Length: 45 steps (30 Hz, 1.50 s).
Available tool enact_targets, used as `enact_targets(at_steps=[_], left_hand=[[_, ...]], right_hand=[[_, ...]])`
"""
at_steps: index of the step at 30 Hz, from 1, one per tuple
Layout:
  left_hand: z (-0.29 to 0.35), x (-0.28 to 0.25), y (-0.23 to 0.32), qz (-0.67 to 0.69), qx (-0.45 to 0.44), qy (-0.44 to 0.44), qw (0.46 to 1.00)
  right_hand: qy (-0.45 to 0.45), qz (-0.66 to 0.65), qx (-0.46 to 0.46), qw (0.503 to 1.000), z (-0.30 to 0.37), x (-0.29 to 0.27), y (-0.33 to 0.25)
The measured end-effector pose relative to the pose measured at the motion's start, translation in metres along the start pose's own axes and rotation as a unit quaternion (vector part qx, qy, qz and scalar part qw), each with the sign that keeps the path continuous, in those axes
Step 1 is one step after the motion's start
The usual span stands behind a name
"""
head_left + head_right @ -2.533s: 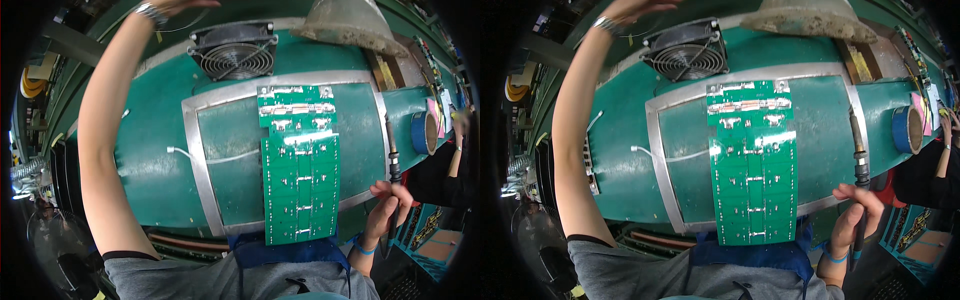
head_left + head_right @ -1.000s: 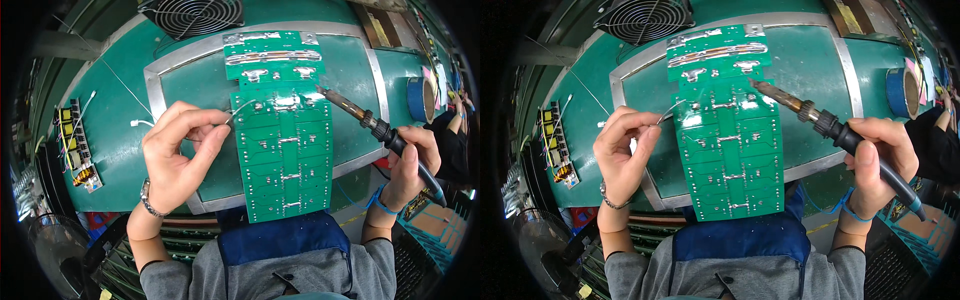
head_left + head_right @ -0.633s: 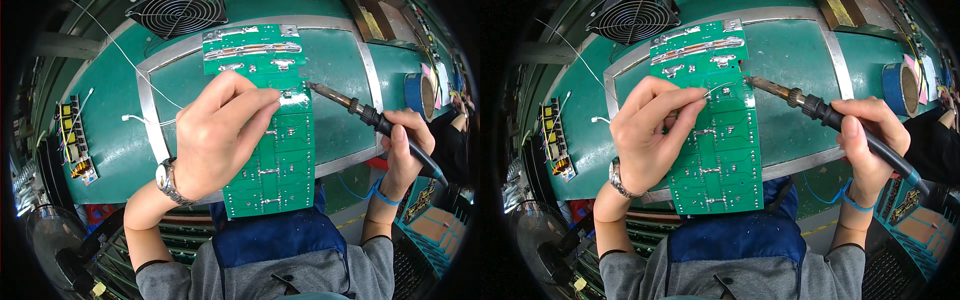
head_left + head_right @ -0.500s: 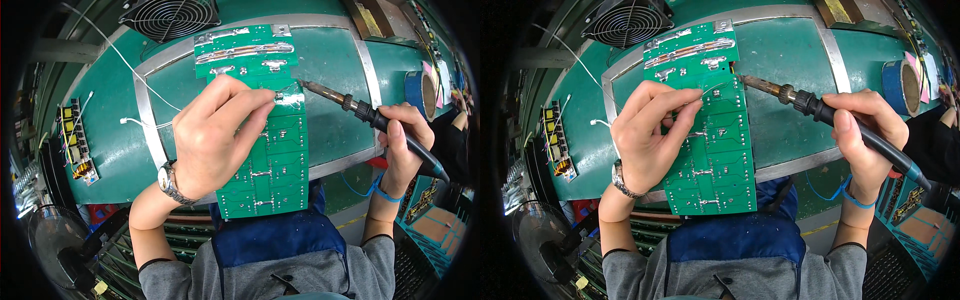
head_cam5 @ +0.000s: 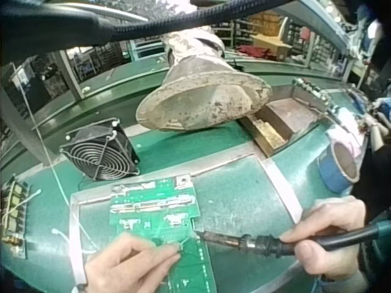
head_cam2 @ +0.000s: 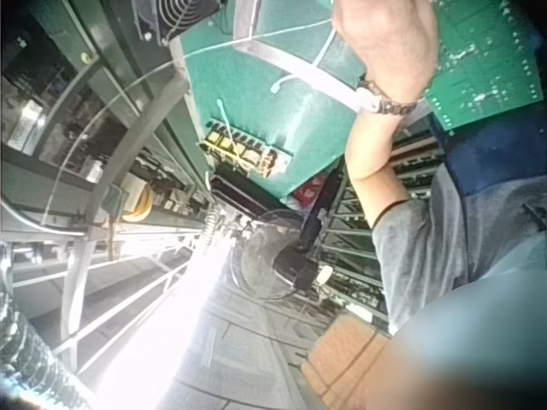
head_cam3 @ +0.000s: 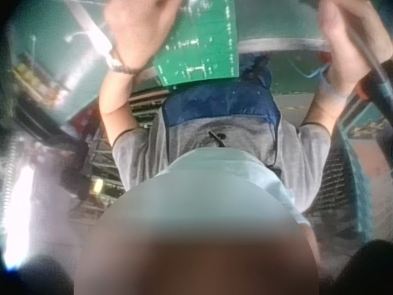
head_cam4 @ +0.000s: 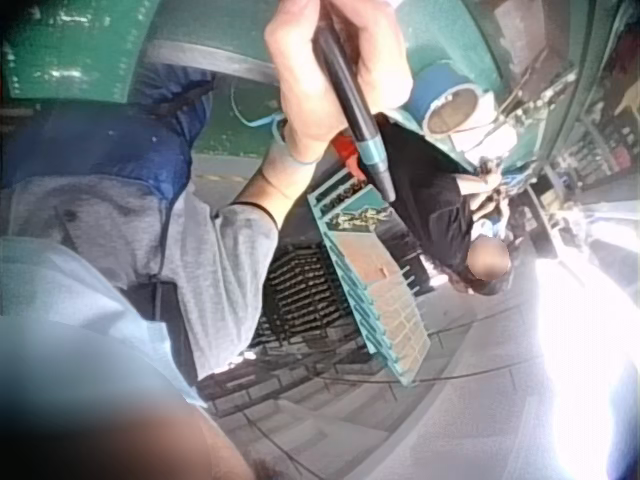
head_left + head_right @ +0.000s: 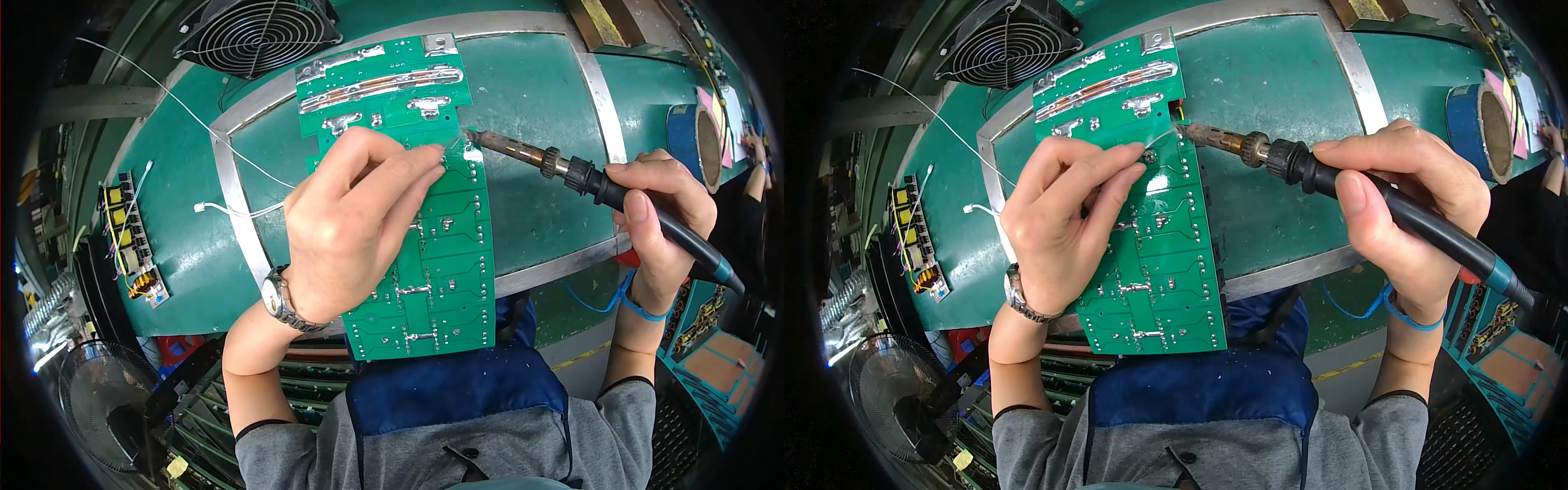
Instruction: The person solders connections on a circuit board using a soldering iron and solder wire, places the board onto an upper rack, and solders points on another circuit board.
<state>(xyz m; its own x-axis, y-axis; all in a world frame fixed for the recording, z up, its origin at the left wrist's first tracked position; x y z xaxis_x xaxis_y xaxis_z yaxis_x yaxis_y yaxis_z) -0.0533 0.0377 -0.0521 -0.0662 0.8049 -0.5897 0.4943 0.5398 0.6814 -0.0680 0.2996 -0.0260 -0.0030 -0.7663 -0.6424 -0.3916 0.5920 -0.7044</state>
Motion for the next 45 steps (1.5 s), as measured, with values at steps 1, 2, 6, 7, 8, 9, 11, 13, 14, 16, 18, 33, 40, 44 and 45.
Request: enact_targets(at_steps=[1,2,6,7,8,9,11,13,14,16,18,33,40,44,45], left_hand=[[0.0,-0.001,0.001,-0.002,-0.001,0.006,1.0],[0.001,-0.003,0.002,-0.004,-0.007,0.011,1.0],[0.006,-0.008,0.009,0.009,-0.005,-0.002,1.0],[0.007,-0.007,0.009,0.014,0.002,-0.009,1.0],[0.009,-0.005,0.01,0.018,0.01,-0.016,1.0],[0.009,-0.003,0.01,0.023,0.017,-0.024,0.999],[0.01,0.0,0.008,0.024,0.029,-0.021,0.999],[0.01,0.002,0.008,0.02,0.038,-0.018,0.999],[0.01,0.002,0.008,0.016,0.041,-0.016,0.999],[0.01,0.002,0.009,0.005,0.043,-0.018,0.999],[0.01,0.001,0.011,-0.013,0.042,-0.025,0.999],[0.018,0.001,0.019,-0.015,0.063,-0.079,0.995],[0.022,-0.003,0.025,0.021,0.088,-0.112,0.99],[0.026,0.002,0.024,0.001,0.098,-0.116,0.988],[0.026,0.003,0.024,-0.005,0.095,-0.117,0.989]], right_hand=[[0.005,-0.006,-0.011,1.0,0.001,-0.002,-0.001],[0.008,-0.006,-0.015,1.0,0.001,-0.005,-0.001],[0.023,0.01,-0.061,0.998,0.007,-0.012,-0.004],[0.025,0.02,-0.072,0.997,0.008,-0.009,-0.003],[0.02,0.017,-0.065,0.998,0.009,-0.008,-0.002],[0.016,0.018,-0.067,0.997,0.01,-0.005,-0.001],[0.013,0.036,-0.071,0.997,0.013,-0.003,-0.002],[0.007,0.029,-0.075,0.997,0.014,-0.002,-0.004],[0.008,0.032,-0.08,0.996,0.015,-0.002,-0.005],[0.01,0.037,-0.088,0.995,0.016,-0.001,-0.006],[0.007,0.05,-0.075,0.996,0.018,-0.003,-0.006],[-0.007,0.04,-0.11,0.993,0.035,-0.004,-0.009],[-0.004,0.005,-0.104,0.995,0.043,-0.015,-0.008],[-0.014,0.003,-0.118,0.993,0.049,-0.009,-0.01],[-0.009,0.001,-0.122,0.993,0.05,-0.008,-0.01]])
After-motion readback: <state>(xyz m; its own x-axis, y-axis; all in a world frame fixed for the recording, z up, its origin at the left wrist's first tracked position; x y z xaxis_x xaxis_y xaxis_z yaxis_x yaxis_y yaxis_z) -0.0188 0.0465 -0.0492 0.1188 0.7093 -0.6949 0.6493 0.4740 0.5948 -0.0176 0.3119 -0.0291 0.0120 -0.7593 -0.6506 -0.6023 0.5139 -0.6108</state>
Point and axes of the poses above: each hand's wrist, its own z-axis away from the middle knuckle, its own x-axis out of the palm, y = z × x, the point moved 3 cm from there along -z, towards the middle knuckle, and after that the axes turned 12 degrees about z, right-handed, at the moved point
